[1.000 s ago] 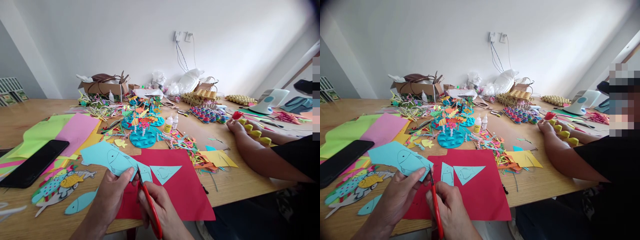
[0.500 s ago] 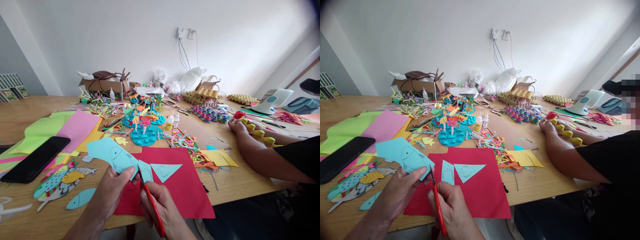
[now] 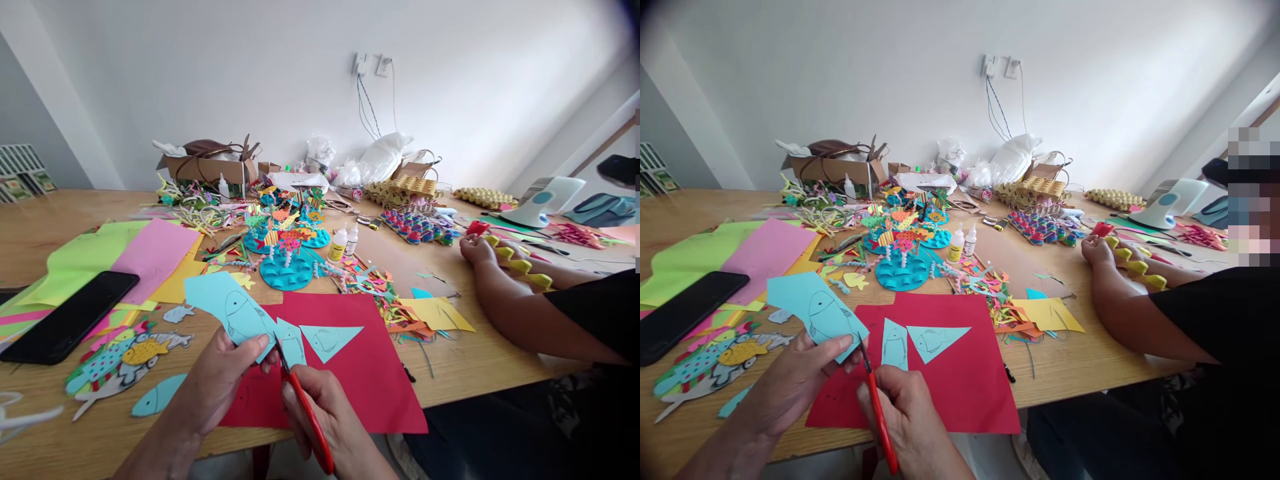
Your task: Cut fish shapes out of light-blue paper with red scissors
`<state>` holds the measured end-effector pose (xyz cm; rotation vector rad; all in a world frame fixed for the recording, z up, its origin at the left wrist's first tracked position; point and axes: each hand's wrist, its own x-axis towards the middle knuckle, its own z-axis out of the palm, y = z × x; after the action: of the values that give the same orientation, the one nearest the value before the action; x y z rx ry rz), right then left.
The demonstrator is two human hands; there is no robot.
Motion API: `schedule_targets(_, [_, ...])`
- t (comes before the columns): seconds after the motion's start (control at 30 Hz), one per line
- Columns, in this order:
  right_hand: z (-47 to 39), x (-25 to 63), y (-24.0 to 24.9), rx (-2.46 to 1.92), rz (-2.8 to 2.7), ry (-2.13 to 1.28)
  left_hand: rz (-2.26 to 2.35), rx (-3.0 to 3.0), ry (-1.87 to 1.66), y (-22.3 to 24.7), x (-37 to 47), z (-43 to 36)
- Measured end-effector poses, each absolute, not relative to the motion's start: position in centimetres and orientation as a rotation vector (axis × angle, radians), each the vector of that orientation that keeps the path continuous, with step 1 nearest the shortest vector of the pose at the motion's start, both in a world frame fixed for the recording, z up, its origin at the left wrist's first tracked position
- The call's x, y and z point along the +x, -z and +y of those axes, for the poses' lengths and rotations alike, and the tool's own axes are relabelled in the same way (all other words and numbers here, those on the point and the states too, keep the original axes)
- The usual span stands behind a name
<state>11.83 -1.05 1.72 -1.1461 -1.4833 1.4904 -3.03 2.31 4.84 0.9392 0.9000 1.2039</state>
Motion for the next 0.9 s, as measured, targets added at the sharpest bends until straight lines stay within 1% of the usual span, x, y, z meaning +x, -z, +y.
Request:
schedule_targets(0.37, [-1.1, 12.6, -2.2, -1.179, -1.571, -1.507, 0.881, 0.967, -1.075, -4.6, -3.8, 2.6])
schedule_targets(0.67, [-1.2, 13.1, -1.8, -1.172, -1.632, -1.524, 0.92, 0.983, -0.98, -5.3, -4.0, 2.9])
schedule_targets(0.9, [-1.2, 13.2, -1.7, -1.185, -1.666, -1.509, 0.868, 1.025, -0.936, -4.8, -4.6, 3.2])
